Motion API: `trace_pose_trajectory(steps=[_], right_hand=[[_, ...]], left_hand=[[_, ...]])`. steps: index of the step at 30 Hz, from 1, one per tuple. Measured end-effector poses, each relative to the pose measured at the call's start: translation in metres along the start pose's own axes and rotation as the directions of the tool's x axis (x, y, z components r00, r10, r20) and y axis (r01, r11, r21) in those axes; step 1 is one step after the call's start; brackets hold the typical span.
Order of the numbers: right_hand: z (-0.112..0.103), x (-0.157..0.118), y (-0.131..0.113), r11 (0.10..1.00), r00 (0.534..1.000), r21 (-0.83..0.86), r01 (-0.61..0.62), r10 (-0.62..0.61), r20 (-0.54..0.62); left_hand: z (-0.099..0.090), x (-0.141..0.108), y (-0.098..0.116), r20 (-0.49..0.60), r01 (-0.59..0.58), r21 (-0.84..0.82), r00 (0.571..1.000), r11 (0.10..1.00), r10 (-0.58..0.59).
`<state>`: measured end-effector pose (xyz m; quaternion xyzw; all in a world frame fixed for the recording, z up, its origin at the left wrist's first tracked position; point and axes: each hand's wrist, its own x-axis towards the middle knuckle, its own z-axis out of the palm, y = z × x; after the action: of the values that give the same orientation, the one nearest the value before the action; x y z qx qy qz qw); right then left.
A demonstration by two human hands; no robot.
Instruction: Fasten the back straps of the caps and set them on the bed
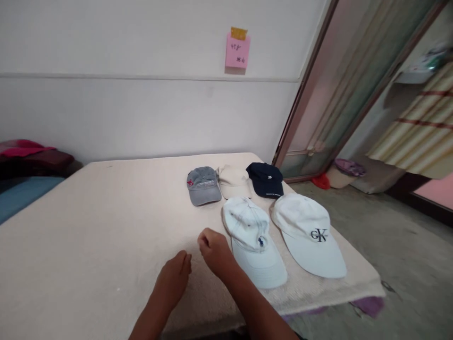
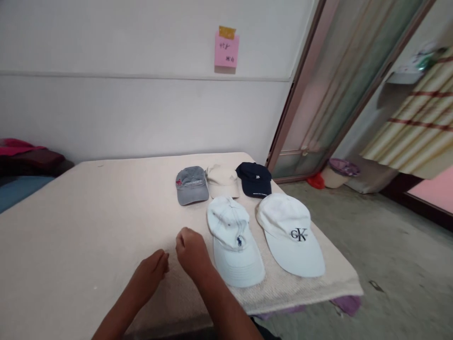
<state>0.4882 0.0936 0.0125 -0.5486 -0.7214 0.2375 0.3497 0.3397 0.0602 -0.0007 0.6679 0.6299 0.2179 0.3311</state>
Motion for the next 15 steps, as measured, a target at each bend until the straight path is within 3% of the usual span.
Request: trace_pose_trajectory(steps=[3, 6, 8, 11, 15], right_hand=[[-0.033, 0.007, 0.014, 1.0, 0.954, 0.008, 0.026, -0.022, -0.299], [-0.067, 0.011, 0.035, 0.998, 0.844, -0.039, -0.048, 0.02, -0.536], [-0.086, 0.012, 0.049, 0.984, 0.78, -0.079, -0.159, 0.076, -0.621], [-0.101, 0.009, 0.066, 0.932, 0.782, -0.177, -0.318, 0.152, -0.605], [-0.104, 0.002, 0.077, 0.877, 0.851, -0.249, -0.411, 0.27, -0.451]], left_hand=[[0.006, 0.003, 0.005, 0.007, -0.017, -0.061, 1.0, 0.998, 0.017], [0.012, 0.006, 0.011, -0.02, -0.016, -0.107, 1.0, 0.994, 0.014], [0.015, 0.007, 0.015, -0.028, -0.013, -0.107, 1.0, 0.994, 0.01], [0.019, 0.01, 0.021, -0.007, -0.026, -0.068, 1.0, 0.997, 0.025], [0.024, 0.014, 0.032, -0.02, -0.042, -0.065, 0.999, 0.997, 0.041]])
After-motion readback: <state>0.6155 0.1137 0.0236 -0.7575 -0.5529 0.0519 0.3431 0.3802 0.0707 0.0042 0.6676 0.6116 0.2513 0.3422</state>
